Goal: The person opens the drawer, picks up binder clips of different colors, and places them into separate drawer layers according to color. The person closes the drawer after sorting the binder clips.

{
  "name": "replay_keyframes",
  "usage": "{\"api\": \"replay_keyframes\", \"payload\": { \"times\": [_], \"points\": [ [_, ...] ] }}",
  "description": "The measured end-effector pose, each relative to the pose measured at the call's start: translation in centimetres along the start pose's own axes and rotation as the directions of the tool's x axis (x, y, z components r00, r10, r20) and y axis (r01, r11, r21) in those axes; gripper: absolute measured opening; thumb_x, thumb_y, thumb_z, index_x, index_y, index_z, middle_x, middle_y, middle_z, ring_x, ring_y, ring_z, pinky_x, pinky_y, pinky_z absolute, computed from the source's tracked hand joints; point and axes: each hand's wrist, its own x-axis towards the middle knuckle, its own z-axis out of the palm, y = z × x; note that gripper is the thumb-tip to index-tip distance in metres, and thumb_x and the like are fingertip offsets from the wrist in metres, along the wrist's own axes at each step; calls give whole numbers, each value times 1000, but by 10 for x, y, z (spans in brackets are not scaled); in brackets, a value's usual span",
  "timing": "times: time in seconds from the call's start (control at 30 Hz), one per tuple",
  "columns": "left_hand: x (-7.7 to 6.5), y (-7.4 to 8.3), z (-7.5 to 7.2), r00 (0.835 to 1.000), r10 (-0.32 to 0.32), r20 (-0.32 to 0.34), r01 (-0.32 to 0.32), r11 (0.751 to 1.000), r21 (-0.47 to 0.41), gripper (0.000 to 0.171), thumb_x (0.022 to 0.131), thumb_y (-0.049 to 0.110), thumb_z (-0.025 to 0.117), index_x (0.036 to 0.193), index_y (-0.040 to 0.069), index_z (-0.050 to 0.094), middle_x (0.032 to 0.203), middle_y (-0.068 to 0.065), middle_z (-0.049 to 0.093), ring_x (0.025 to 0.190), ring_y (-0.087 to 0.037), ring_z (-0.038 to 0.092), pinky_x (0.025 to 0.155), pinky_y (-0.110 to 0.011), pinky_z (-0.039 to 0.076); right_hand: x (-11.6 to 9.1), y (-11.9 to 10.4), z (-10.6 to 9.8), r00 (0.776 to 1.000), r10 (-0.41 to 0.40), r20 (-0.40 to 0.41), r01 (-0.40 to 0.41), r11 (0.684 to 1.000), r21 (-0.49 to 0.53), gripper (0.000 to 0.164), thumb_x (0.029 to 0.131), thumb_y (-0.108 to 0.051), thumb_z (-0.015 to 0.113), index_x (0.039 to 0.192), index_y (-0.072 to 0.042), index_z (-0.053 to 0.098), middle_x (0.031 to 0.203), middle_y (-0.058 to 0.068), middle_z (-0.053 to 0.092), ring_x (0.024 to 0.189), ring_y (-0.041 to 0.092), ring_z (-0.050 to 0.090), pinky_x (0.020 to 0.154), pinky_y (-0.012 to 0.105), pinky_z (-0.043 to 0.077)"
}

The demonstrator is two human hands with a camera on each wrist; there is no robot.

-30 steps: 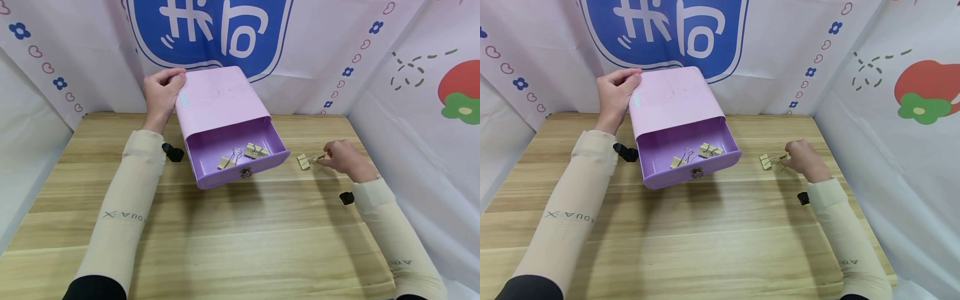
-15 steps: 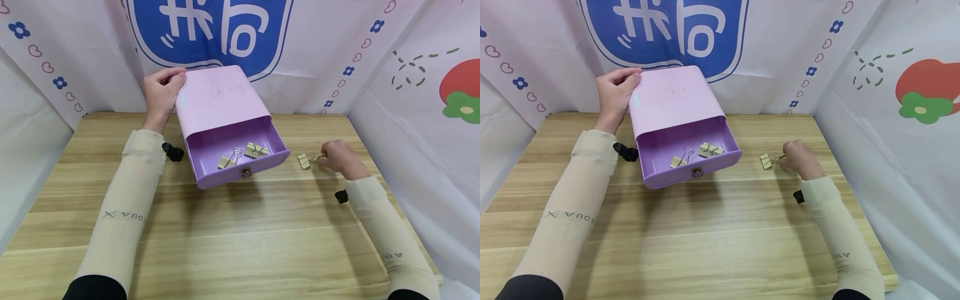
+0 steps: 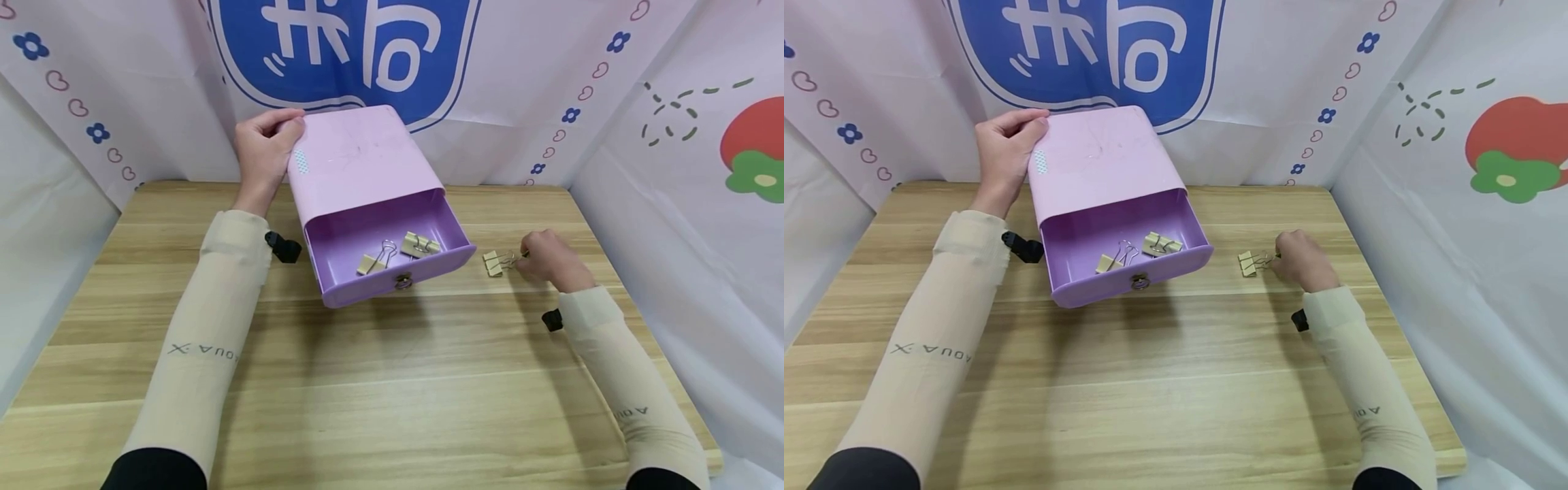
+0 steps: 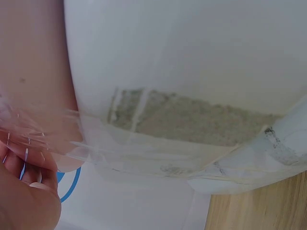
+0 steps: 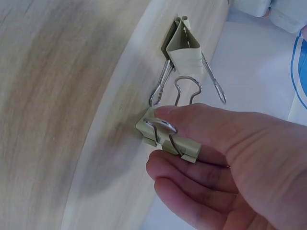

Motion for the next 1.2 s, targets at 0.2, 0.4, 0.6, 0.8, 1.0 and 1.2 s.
{"api": "replay_keyframes", "payload": {
  "times": [0.2,0.4,0.6,0.8,1.0,1.2],
  "points": [
    [2,-2,0,1000,-7,2,7,1000,2,23,95,18,75,113,5,82,98,7,75,89,-9,60,77,-23,46,1,1,-3,1000,8,19,-8,1000,19,15,90,-14,78,94,1,77,95,19,76,77,26,65,74,45,56],
    [4,-4,0,1000,-10,1,10,1000,-4,22,95,18,76,112,6,82,97,8,74,89,-9,60,77,-23,45,0,4,-7,999,24,28,-25,999,30,18,92,-19,80,91,-1,77,93,17,75,77,26,65,71,43,55],
    [6,-8,-1,1000,-10,-1,10,1000,-1,22,95,18,76,113,7,82,97,9,74,90,-9,59,78,-23,45,-2,8,-12,999,36,36,-37,999,23,18,92,-18,79,96,0,77,100,20,75,76,25,65,69,41,54],
    [1,-2,0,1000,-10,1,10,1000,0,22,95,17,76,113,5,82,97,8,74,90,-9,59,79,-23,46,-5,12,-18,1000,14,-19,-14,1000,9,19,91,-17,79,93,1,77,97,21,75,77,28,63,72,45,54],
    [0,1,0,1000,-13,3,13,1000,-5,22,95,16,75,113,5,82,97,8,74,91,-10,59,79,-24,46,-9,11,-28,998,-14,-65,14,1000,3,19,90,-16,79,92,3,77,92,20,75,74,27,62,72,46,54],
    [-1,2,0,1000,-8,2,8,1000,-6,22,95,16,75,112,5,82,97,8,74,90,-10,60,78,-23,46,-15,7,-39,992,-32,-122,35,999,19,20,91,-15,79,95,4,77,94,22,76,73,26,64,72,47,56]
  ]
}}
